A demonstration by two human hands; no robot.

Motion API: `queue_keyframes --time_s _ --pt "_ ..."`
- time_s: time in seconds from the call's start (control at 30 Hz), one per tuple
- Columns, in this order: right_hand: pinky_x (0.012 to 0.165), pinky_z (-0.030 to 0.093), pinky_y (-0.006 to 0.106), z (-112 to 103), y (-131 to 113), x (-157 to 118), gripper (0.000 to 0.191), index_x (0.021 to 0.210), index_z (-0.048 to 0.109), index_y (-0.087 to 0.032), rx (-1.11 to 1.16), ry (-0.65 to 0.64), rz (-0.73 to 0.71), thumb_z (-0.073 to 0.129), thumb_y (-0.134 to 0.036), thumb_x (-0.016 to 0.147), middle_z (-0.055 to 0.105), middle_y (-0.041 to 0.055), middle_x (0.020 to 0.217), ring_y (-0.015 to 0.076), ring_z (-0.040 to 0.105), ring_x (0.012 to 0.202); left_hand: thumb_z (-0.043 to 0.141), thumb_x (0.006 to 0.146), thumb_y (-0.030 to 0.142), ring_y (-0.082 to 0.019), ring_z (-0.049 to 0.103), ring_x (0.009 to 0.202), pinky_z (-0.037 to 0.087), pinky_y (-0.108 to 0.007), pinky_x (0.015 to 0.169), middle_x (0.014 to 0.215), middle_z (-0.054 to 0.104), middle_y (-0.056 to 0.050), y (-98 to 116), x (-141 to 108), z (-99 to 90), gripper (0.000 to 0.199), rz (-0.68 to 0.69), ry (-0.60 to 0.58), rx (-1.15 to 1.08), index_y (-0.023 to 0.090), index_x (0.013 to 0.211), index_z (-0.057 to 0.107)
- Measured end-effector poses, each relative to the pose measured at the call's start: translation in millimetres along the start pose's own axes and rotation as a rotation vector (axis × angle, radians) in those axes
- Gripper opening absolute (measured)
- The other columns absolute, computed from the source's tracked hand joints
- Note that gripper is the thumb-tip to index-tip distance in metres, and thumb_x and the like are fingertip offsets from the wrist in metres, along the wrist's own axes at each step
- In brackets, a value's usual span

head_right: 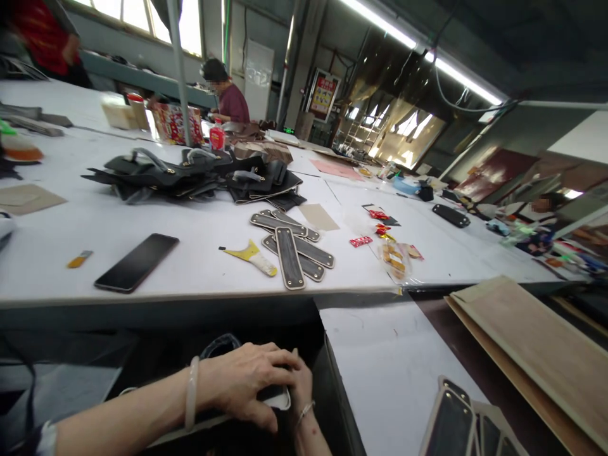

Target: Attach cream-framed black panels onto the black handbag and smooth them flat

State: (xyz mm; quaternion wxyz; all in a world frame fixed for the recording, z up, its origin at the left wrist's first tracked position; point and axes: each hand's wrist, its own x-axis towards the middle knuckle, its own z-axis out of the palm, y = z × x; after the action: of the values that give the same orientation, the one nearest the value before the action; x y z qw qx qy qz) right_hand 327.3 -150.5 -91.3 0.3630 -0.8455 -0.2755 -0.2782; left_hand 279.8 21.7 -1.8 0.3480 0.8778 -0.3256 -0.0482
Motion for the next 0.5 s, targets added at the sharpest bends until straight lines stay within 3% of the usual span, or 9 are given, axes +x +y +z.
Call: queue_keyframes --time_s 0.07,0.13,0.2,0.27,0.33,0.4,0.5 --pt "0.041 0.042 0.016 7.7 10.4 38.4 0.036 0.07 0.054 -0.014 0.004 -0.12 -0.002 0.044 -0.029 0.101 0.05 -0.0072 0.054 0.0059 0.049 0.041 0.065 0.077 0.054 -0.032 0.06 0.1 0.053 -0.041 0.073 0.133 0.056 -0.003 -1.5 0.5 2.3 0.05 -0.014 -0.03 0.03 0.03 0.12 0.059" --pt "0.046 0.045 0.018 19.8 9.0 79.8 0.034 0.075 0.056 -0.014 -0.016 -0.25 -0.018 0.039 -0.027 0.102 0.055 -0.0047 0.058 0.0077 0.054 0.048 0.063 0.076 0.058 -0.03 0.06 0.1 0.054 -0.041 0.074 0.133 0.055 -0.002 -2.7 1.0 3.5 0.052 -0.035 -0.063 0.05 0.029 0.119 0.059" --pt "0.065 0.051 0.023 39.6 -4.8 118.8 0.026 0.086 0.06 -0.015 -0.055 -0.389 -0.075 0.044 -0.031 0.1 0.064 0.0008 0.076 0.0124 0.062 0.07 0.063 0.075 0.058 -0.03 0.059 0.102 0.054 -0.041 0.077 0.135 0.054 -0.001 -2.7 1.2 3.0 0.054 -0.047 -0.084 0.061 0.029 0.12 0.058" --pt "0.085 0.048 0.034 66.6 -25.9 150.3 0.02 0.095 0.062 -0.016 -0.124 -0.521 -0.147 0.055 -0.034 0.093 0.066 0.0059 0.095 0.0205 0.06 0.096 0.063 0.078 0.053 -0.029 0.058 0.104 0.054 -0.04 0.079 0.138 0.051 0.001 -1.2 1.6 1.1 0.049 -0.05 -0.097 0.071 0.031 0.121 0.056" --pt "0.089 0.045 0.043 96.3 -46.3 172.0 0.026 0.094 0.063 -0.014 -0.217 -0.65 -0.189 0.062 -0.039 0.088 0.064 0.0083 0.1 0.0257 0.056 0.103 0.058 0.085 0.042 -0.027 0.058 0.105 0.054 -0.038 0.08 0.138 0.051 0.002 0.6 2.9 -0.7 0.038 -0.064 -0.104 0.082 0.033 0.122 0.055" --pt "0.09 0.045 0.045 122.8 -59.6 184.6 0.031 0.101 0.062 -0.014 -0.304 -0.75 -0.194 0.065 -0.04 0.086 0.061 0.0086 0.108 0.0254 0.056 0.105 0.052 0.09 0.036 -0.026 0.06 0.102 0.054 -0.036 0.079 0.133 0.054 0.0 1.1 5.5 -0.8 0.03 -0.106 -0.114 0.092 0.035 0.119 0.057" --pt "0.089 0.047 0.045 145.4 -65.2 193.3 0.028 0.111 0.059 -0.014 -0.375 -0.812 -0.148 0.06 -0.034 0.091 0.058 0.0087 0.116 0.0249 0.055 0.107 0.052 0.09 0.044 -0.027 0.061 0.098 0.053 -0.034 0.075 0.123 0.059 -0.003 -1.5 10.1 1.7 0.026 -0.156 -0.126 0.109 0.036 0.113 0.06"
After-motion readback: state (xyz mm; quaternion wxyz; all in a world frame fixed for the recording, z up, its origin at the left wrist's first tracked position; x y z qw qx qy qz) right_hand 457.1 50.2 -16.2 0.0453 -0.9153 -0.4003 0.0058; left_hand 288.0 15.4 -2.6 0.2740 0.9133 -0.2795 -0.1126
